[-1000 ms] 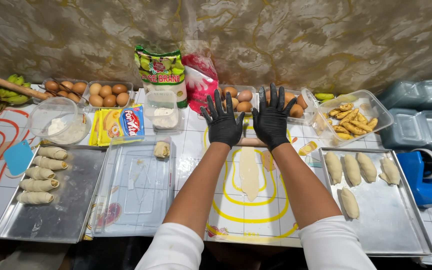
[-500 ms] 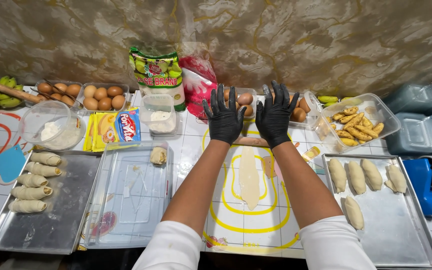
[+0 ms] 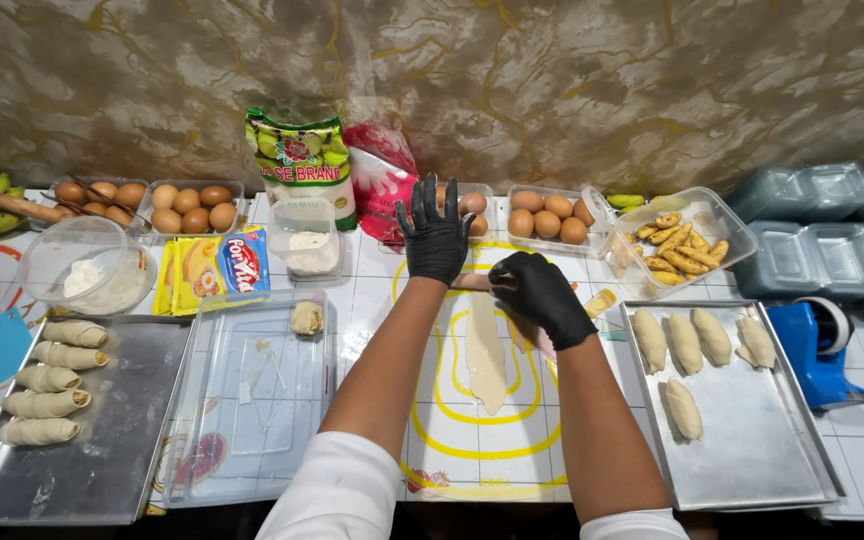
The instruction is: The person rolls a piece of dough flat on a silicone mat using a wooden rolling pin. They then place a filling inside the flattened dough and roll it into a cylindrical shape.
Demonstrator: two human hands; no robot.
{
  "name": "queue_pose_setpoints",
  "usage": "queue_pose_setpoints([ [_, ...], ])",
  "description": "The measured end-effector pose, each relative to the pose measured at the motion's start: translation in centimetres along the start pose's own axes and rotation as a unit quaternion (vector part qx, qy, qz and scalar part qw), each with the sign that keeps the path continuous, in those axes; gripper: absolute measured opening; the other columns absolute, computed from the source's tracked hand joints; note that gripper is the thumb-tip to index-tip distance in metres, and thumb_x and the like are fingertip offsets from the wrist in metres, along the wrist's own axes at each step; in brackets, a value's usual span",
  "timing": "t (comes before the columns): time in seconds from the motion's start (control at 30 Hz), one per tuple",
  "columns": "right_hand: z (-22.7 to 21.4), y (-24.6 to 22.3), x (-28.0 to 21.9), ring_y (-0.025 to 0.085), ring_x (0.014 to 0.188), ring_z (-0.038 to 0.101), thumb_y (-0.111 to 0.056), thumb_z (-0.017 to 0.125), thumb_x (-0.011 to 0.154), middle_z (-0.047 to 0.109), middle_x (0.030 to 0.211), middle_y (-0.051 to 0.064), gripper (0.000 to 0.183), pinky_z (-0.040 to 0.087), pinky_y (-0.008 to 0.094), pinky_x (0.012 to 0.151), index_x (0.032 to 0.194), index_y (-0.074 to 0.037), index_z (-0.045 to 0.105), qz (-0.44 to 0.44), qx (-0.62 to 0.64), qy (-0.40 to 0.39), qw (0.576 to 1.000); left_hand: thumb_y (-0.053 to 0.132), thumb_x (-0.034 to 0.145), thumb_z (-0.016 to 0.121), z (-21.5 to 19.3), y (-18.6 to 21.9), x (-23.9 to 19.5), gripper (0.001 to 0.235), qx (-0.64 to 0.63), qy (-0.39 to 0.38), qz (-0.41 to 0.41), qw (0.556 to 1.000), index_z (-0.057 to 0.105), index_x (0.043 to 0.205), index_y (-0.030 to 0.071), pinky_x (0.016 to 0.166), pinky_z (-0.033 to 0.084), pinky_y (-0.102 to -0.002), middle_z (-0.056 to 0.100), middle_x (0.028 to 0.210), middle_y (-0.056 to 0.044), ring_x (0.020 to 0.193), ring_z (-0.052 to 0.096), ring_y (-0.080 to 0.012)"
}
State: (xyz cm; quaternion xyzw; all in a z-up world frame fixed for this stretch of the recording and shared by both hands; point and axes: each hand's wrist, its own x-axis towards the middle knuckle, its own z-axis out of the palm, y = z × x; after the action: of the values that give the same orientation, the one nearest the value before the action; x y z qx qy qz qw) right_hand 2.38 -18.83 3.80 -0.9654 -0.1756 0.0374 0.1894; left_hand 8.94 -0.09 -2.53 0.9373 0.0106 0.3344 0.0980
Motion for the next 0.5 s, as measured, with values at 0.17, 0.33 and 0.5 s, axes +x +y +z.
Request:
queue_pose_setpoints([
  [0.17, 1.2, -0.3, -1.5, 0.026, 0.098, 0.068, -0.034, 0.070, 0.091, 0.069, 0.093, -0.001, 0.013, 0.054, 0.043, 0.090, 0.099, -0.025, 0.069, -0.001, 0.008, 0.061, 0.998, 0.046, 0.098, 0.057, -1.0, 0.0, -0.6, 0.052, -0.074, 0.116, 0.009, 0.990, 0.050, 0.144, 0.024, 0.116, 0.021, -0.058, 0.040, 0.148, -0.013, 0.144, 0.033, -0.0329],
  [0.33, 1.4, 0.2, -1.8, 0.031, 0.097, 0.067, -0.029, 0.058, 0.102, 0.068, 0.092, 0.008, 0.017, 0.053, 0.042, 0.091, 0.107, -0.016, 0.068, -0.073, -0.028, 0.141, 0.987, 0.030, 0.092, 0.063, -5.4, 1.2, -3.5, 0.042, -0.152, 0.221, -0.092, 0.959, 0.059, 0.134, 0.025, 0.108, 0.034, -0.049, 0.050, 0.137, -0.006, 0.129, 0.049, -0.0290],
  [0.5, 0.0, -1.2, -2.8, 0.030, 0.093, 0.066, -0.043, 0.061, 0.099, 0.067, 0.088, 0.006, 0.029, 0.053, 0.042, 0.086, 0.100, -0.014, 0.067, -0.084, -0.053, 0.145, 0.984, 0.051, 0.097, 0.057, -7.6, 0.2, -10.4, 0.033, -0.299, -0.180, -0.095, 0.932, 0.071, 0.113, 0.025, 0.093, 0.056, -0.042, 0.075, 0.109, -0.002, 0.108, 0.070, -0.0257],
])
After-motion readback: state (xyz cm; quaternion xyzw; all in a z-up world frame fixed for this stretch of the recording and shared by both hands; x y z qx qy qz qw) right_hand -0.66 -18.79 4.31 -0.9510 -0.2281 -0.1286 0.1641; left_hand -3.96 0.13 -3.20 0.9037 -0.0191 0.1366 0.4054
